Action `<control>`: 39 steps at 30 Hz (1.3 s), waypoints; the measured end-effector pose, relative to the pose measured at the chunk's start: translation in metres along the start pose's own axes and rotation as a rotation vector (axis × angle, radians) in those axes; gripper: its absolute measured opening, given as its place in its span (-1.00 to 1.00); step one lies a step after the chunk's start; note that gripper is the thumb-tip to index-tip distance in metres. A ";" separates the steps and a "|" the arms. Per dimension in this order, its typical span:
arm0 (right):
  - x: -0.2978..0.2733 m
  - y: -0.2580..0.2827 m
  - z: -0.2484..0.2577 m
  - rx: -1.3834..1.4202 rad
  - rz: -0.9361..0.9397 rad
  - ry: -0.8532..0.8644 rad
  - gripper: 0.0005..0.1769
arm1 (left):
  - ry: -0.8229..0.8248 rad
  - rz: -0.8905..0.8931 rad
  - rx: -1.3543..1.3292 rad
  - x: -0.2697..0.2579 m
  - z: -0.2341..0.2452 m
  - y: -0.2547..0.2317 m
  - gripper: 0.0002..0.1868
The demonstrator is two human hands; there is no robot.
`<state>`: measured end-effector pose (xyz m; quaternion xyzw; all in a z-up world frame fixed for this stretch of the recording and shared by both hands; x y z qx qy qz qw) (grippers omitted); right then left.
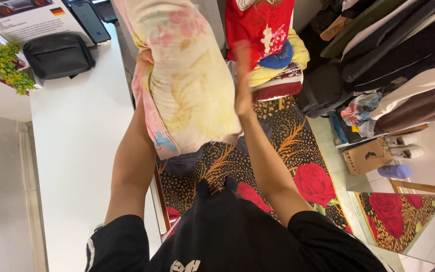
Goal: The person picks up and fluffs several cushions and pillows, then places them on a chair. They handle a floral pillow, a light blue pillow, a red cartoon-print pillow, a blue neck pillow, and a yellow pillow, smoothing each one before stacking them on the chair.
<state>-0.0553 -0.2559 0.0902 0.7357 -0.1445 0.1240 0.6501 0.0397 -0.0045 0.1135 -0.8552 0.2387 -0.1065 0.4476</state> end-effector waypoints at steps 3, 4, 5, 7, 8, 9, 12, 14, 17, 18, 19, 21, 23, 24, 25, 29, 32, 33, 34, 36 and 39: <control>-0.060 -0.093 -0.050 -0.460 -0.493 0.729 -0.02 | -0.042 0.036 0.020 -0.018 0.015 0.004 -0.47; -0.077 -0.116 -0.040 -0.484 -0.649 0.811 -0.03 | -0.059 0.041 0.032 -0.027 0.021 0.003 -0.47; -0.087 -0.132 -0.034 -0.487 -0.769 0.864 -0.04 | -0.072 0.029 0.038 -0.030 0.027 -0.004 -0.48; -0.106 -0.145 -0.019 -0.358 -0.963 0.836 -0.06 | -0.097 0.010 0.038 -0.040 0.034 -0.009 -0.50; -0.115 -0.146 -0.016 -0.276 -1.050 0.789 -0.07 | -0.110 -0.001 0.035 -0.044 0.037 -0.012 -0.50; -0.117 -0.142 -0.019 -0.072 -1.084 0.702 -0.08 | -0.118 -0.018 0.034 -0.047 0.039 -0.014 -0.51; -0.106 -0.112 -0.042 0.597 -1.074 0.473 -0.11 | -0.142 -0.063 0.029 -0.061 0.047 -0.022 -0.53; -0.085 -0.090 -0.067 1.015 -0.959 0.396 -0.13 | -0.166 -0.112 0.014 -0.078 0.056 -0.029 -0.54; -0.061 -0.076 -0.088 1.209 -0.869 0.371 -0.16 | -0.234 -0.258 -0.013 -0.125 0.082 -0.056 -0.56; -0.057 -0.077 -0.089 1.204 -0.870 0.361 -0.17 | -0.269 -0.321 -0.023 -0.150 0.093 -0.068 -0.57; -0.052 -0.080 -0.087 1.193 -0.876 0.356 -0.18 | -0.294 -0.383 -0.025 -0.170 0.103 -0.079 -0.57; -0.047 -0.092 -0.077 1.098 -0.908 0.333 -0.20 | -0.428 -0.405 -0.032 -0.215 0.127 -0.084 -0.58; -0.042 -0.110 -0.067 0.944 -0.963 0.303 -0.21 | -0.621 -0.383 -0.066 -0.266 0.158 -0.073 -0.58; -0.038 -0.118 -0.066 0.853 -0.988 0.291 -0.22 | -0.746 -0.364 0.029 -0.291 0.177 -0.068 -0.59; -0.028 -0.124 -0.069 0.763 -1.003 0.282 -0.23 | -0.865 -0.345 0.126 -0.314 0.197 -0.062 -0.60; 0.020 -0.132 -0.093 0.310 -0.985 0.184 -0.28 | -1.352 -0.206 0.437 -0.427 0.258 -0.035 -0.54; 0.060 -0.122 -0.137 0.175 -0.779 0.243 -0.31 | -1.595 -0.175 0.441 -0.508 0.270 -0.015 -0.54; 0.068 -0.122 -0.156 0.090 -0.735 0.306 -0.32 | -1.645 -0.152 0.445 -0.529 0.270 -0.009 -0.53; 0.076 -0.123 -0.176 0.006 -0.690 0.369 -0.33 | -1.695 -0.127 0.448 -0.549 0.269 -0.003 -0.50; 0.088 -0.123 -0.212 -0.106 -0.609 0.458 -0.31 | -1.779 -0.154 0.405 -0.581 0.263 0.007 -0.50; 0.089 -0.132 -0.277 -0.179 -0.552 0.553 -0.23 | -1.918 -0.028 0.291 -0.629 0.261 0.026 -0.50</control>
Point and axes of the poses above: each hand's wrist, its own x-axis towards the middle knuckle, its own z-axis out of the back of the hand, y = z × x, the point moved 6 cm from there along x, towards the middle knuckle, and after that the axes turned 1 degree about -y, right-handed, at the moved point
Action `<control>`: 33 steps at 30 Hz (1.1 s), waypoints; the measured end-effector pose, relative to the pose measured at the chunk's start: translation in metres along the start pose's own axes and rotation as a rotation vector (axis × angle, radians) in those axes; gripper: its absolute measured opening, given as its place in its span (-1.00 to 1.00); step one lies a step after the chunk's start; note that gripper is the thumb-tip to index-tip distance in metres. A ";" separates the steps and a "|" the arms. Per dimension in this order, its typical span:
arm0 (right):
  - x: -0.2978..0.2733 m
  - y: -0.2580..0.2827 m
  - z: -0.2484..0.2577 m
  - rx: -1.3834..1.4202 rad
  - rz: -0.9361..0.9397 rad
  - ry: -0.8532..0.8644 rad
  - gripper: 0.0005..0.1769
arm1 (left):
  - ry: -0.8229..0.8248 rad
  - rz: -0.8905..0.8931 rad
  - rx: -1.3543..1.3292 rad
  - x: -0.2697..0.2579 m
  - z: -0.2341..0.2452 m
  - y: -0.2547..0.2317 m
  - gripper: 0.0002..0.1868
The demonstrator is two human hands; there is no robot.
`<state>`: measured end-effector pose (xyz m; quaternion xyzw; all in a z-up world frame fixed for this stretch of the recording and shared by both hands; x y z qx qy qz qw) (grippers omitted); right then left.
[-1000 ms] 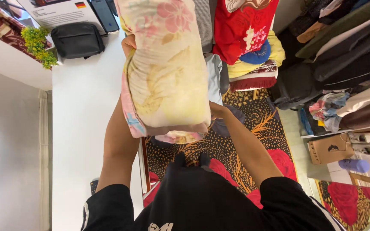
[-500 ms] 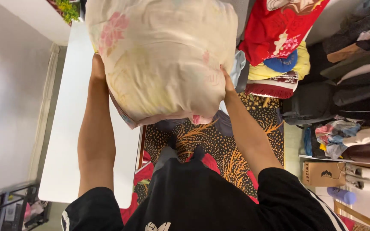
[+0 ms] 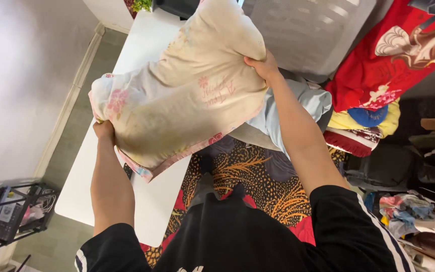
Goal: The person picks up and fluffs several cushions and pillows, then places them on a chair. They handle a floral pillow, a light blue pillow, a red cartoon-print pillow, a blue neck pillow, and a yellow pillow, smoothing each one before stacking them on the chair.
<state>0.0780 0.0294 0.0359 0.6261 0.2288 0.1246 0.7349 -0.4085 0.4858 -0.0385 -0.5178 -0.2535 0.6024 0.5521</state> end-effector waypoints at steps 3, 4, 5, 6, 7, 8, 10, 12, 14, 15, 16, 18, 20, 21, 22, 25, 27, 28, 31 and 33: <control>0.030 0.006 -0.044 -0.155 0.011 0.017 -0.18 | -0.077 0.093 0.012 0.017 0.023 0.015 -0.47; 0.037 0.006 -0.058 -0.262 0.023 -0.011 -0.17 | -0.107 0.099 0.034 0.021 0.028 0.017 -0.47; 0.044 0.007 -0.073 -0.368 0.036 -0.039 -0.15 | -0.138 0.105 0.057 0.026 0.036 0.019 -0.46; 0.050 0.007 -0.089 -0.434 0.075 -0.037 -0.09 | -0.124 0.115 0.001 0.030 0.038 0.024 -0.46; 0.054 0.007 -0.104 -0.500 0.115 -0.034 -0.03 | -0.110 0.125 -0.055 0.032 0.035 0.029 -0.46; 0.055 0.006 -0.116 -0.567 0.150 -0.032 0.03 | -0.168 0.172 -0.030 0.035 0.034 0.034 -0.47; 0.060 -0.006 -0.145 -0.749 0.099 0.022 -0.02 | -0.283 0.268 0.022 0.036 0.028 0.045 -0.47; 0.066 -0.020 -0.159 -0.892 0.051 0.024 -0.07 | -0.442 0.284 0.286 0.039 0.019 0.039 -0.49; 0.069 -0.040 -0.167 -0.998 0.007 -0.026 -0.13 | -0.503 0.035 0.609 0.032 0.004 0.016 -0.39; 0.068 -0.049 -0.171 -1.035 0.074 -0.050 -0.14 | -0.467 -0.227 0.793 0.023 -0.010 -0.001 -0.25; 0.066 -0.057 -0.173 -1.071 0.141 -0.077 -0.15 | -0.322 -0.319 0.858 0.016 -0.027 -0.008 -0.25; 0.063 -0.074 -0.184 -1.077 0.235 -0.080 -0.16 | -0.067 -0.462 0.938 0.000 -0.064 -0.023 -0.23; 0.058 -0.085 -0.202 -1.016 0.285 -0.037 -0.17 | 0.125 -0.503 1.004 -0.015 -0.101 -0.032 -0.18; 0.054 -0.087 -0.208 -0.997 0.296 -0.021 -0.18 | 0.210 -0.490 1.051 -0.023 -0.122 -0.032 -0.16; 0.046 -0.091 -0.214 -0.976 0.300 -0.008 -0.18 | 0.279 -0.538 1.065 -0.033 -0.144 -0.033 -0.14; 0.024 -0.094 -0.216 -0.939 0.354 0.010 -0.20 | 0.426 -0.712 1.045 -0.068 -0.207 -0.034 -0.09; 0.009 -0.099 -0.207 -0.923 0.379 0.016 -0.22 | 0.522 -0.732 0.997 -0.093 -0.245 -0.032 -0.04; 0.004 -0.102 -0.202 -0.910 0.387 0.016 -0.23 | 0.570 -0.746 0.972 -0.107 -0.262 -0.034 -0.02; -0.005 -0.113 -0.168 -0.882 0.374 -0.012 -0.26 | 0.695 -0.694 1.001 -0.149 -0.308 -0.038 -0.07; -0.017 -0.126 -0.139 -0.850 0.307 -0.045 -0.28 | 0.671 -0.891 1.005 -0.181 -0.331 -0.047 -0.12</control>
Point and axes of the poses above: each hand's wrist, its own x-axis towards the middle knuckle, its own z-axis out of the back of the hand, y = z × x, the point moved 6 cm from there along x, towards the middle knuckle, and after that the axes turned 1 degree about -y, right-handed, at the moved point
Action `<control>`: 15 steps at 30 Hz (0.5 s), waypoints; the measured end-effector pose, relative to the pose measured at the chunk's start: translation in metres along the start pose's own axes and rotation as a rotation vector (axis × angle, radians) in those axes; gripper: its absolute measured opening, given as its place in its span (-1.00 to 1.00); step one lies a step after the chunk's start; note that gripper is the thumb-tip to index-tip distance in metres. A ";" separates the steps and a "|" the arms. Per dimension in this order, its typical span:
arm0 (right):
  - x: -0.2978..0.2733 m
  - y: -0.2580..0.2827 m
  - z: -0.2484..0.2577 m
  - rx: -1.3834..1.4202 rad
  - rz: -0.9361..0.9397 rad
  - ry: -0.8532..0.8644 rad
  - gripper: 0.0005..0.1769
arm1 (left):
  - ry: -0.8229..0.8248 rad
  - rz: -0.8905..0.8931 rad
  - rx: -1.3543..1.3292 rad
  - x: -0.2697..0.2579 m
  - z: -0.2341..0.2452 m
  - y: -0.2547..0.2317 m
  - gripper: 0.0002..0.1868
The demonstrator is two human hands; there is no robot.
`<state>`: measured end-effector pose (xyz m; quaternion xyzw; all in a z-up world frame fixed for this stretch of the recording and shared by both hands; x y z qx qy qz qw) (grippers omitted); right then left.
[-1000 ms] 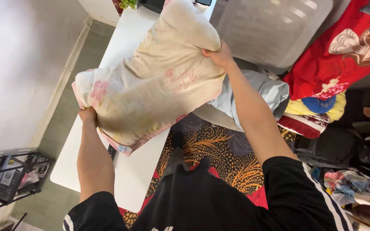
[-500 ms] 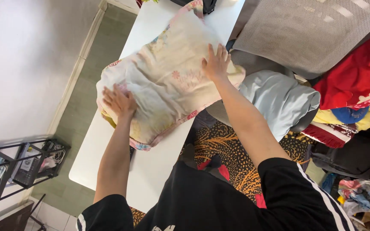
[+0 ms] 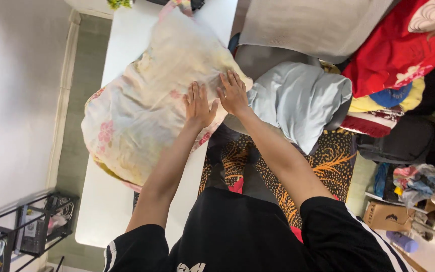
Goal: The person picks up and fluffs several cushions and pillows, then places them on a chair. They handle a floral pillow, a light blue pillow, a red cartoon-print pillow, a blue neck pillow, and a yellow pillow, smoothing each one before stacking them on the chair.
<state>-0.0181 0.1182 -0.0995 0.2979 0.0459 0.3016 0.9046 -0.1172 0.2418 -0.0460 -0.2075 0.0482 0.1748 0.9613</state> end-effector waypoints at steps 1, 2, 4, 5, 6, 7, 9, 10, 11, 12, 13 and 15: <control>-0.006 -0.018 0.009 0.021 -0.049 -0.006 -0.29 | -0.048 -0.071 0.042 0.006 -0.004 -0.019 -0.15; -0.010 -0.035 0.018 0.041 -0.099 -0.012 -0.30 | -0.053 -0.129 0.018 0.013 -0.013 -0.038 -0.16; -0.026 -0.079 0.034 0.050 -0.282 0.018 -0.30 | -0.046 -0.234 -0.039 0.019 -0.039 -0.076 -0.20; -0.035 -0.100 0.037 0.060 -0.367 0.034 -0.30 | -0.019 -0.274 -0.061 0.021 -0.054 -0.091 -0.20; -0.048 -0.119 0.042 0.058 -0.430 0.016 -0.27 | 0.007 -0.314 -0.083 0.024 -0.069 -0.107 -0.20; -0.054 -0.143 0.048 0.056 -0.483 -0.011 -0.24 | 0.022 -0.356 -0.103 0.033 -0.081 -0.122 -0.20; -0.071 -0.195 0.058 0.027 -0.633 -0.043 -0.15 | 0.099 -0.334 -0.105 0.043 -0.107 -0.144 -0.20; -0.082 -0.220 0.062 0.000 -0.728 -0.048 -0.09 | 0.140 -0.322 -0.106 0.045 -0.119 -0.154 -0.20; -0.095 -0.245 0.065 -0.027 -0.825 -0.052 -0.03 | 0.191 -0.310 -0.021 0.046 -0.131 -0.162 -0.23; -0.111 -0.269 0.070 -0.046 -0.989 -0.056 0.04 | 0.242 -0.299 0.064 0.047 -0.142 -0.169 -0.26; -0.126 -0.291 0.074 -0.063 -1.148 -0.060 0.10 | 0.287 -0.284 0.152 0.050 -0.151 -0.172 -0.28; -0.153 -0.324 0.081 -0.066 -1.351 -0.069 0.25 | 0.356 -0.228 0.651 0.057 -0.164 -0.160 -0.26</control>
Point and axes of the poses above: each hand's wrist, its own x-axis towards the middle knuckle, its own z-axis out of the back of the hand, y = z × x, the point moved 6 cm from there along x, towards the middle knuckle, and after that the axes turned 1 degree about -y, right-handed, at the moved point
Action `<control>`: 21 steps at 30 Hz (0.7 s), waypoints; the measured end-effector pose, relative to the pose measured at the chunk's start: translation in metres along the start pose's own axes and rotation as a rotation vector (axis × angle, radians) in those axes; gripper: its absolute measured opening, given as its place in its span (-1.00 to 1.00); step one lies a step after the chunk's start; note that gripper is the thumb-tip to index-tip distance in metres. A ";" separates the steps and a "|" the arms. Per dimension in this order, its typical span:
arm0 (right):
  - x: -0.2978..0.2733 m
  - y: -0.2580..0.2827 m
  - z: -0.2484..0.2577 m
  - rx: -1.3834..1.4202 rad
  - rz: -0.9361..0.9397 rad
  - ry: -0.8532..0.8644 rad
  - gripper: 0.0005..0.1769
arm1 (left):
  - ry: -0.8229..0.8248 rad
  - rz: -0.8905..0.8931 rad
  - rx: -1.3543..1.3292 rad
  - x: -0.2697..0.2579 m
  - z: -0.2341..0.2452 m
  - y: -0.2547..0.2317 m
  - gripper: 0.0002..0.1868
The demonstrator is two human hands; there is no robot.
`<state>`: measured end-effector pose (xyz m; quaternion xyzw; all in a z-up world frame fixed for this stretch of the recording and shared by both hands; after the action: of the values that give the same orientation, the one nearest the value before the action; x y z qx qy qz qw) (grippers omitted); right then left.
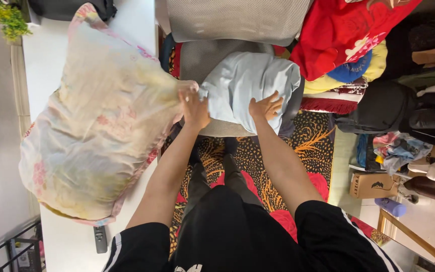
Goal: The person picks up and fluffs several cushions and pillows, then places them on a chair. They handle a floral pillow, a light blue pillow, a red cartoon-print pillow, a blue neck pillow, and a yellow pillow, smoothing each one before stacking them on the chair.
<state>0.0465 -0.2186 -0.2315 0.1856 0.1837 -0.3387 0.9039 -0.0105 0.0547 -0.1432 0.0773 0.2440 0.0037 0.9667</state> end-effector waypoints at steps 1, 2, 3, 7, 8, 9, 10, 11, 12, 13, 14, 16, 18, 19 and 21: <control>0.009 -0.015 0.001 0.012 -0.045 0.003 0.33 | -0.026 0.076 0.110 0.003 -0.005 0.012 -0.38; 0.020 -0.027 0.004 0.025 -0.087 0.003 0.41 | -0.056 0.155 0.218 0.008 -0.009 0.027 -0.49; 0.028 -0.040 0.003 0.049 -0.110 0.068 0.45 | -0.213 0.184 0.233 0.007 -0.009 0.041 -0.55; 0.041 -0.055 -0.005 0.082 -0.121 0.218 0.53 | -0.533 0.105 0.176 0.004 -0.022 0.099 -0.78; 0.043 -0.055 -0.007 0.072 -0.105 0.225 0.52 | -0.601 0.122 0.177 0.004 -0.022 0.111 -0.78; 0.043 -0.056 -0.010 0.041 -0.091 0.222 0.48 | -0.669 0.139 0.178 0.006 -0.019 0.123 -0.77; 0.045 -0.053 -0.011 0.015 -0.075 0.215 0.44 | -0.742 0.154 0.180 0.010 -0.012 0.136 -0.76; 0.047 -0.050 -0.014 -0.011 -0.059 0.208 0.40 | -0.719 0.193 0.201 0.013 -0.008 0.154 -0.69; 0.048 -0.050 -0.017 -0.017 -0.065 0.200 0.18 | -0.696 0.228 0.218 0.015 -0.003 0.172 -0.61; 0.048 -0.048 -0.019 -0.023 -0.070 0.192 -0.02 | -0.672 0.262 0.236 0.015 0.001 0.185 -0.53; 0.049 -0.044 -0.020 -0.025 -0.078 0.179 -0.21 | -0.653 0.305 0.229 0.019 0.007 0.195 -0.50; 0.048 -0.037 -0.021 -0.048 -0.030 0.146 -0.36 | -0.614 0.385 0.211 0.022 0.017 0.207 -0.44; 0.047 -0.031 -0.021 0.010 0.056 0.094 -0.41 | -0.406 0.322 0.019 0.030 0.018 0.204 -0.32; 0.044 -0.027 -0.021 0.079 0.120 0.057 -0.39 | -0.303 0.286 -0.075 0.034 0.020 0.200 -0.27; 0.043 -0.025 -0.018 0.205 0.170 0.033 -0.41 | -0.181 0.299 -0.180 0.036 0.028 0.180 -0.33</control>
<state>0.0561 -0.2518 -0.2719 0.2973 0.1464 -0.2750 0.9025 0.0402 0.2304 -0.1089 0.0262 0.1408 0.1619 0.9764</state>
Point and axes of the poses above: each hand's wrist, its own x-axis towards the middle knuckle, its own z-axis out of the back of the hand, y = z × x, the point moved 6 cm from there along x, towards the middle knuckle, and after that the axes turned 1 degree about -y, right-handed, at the moved point
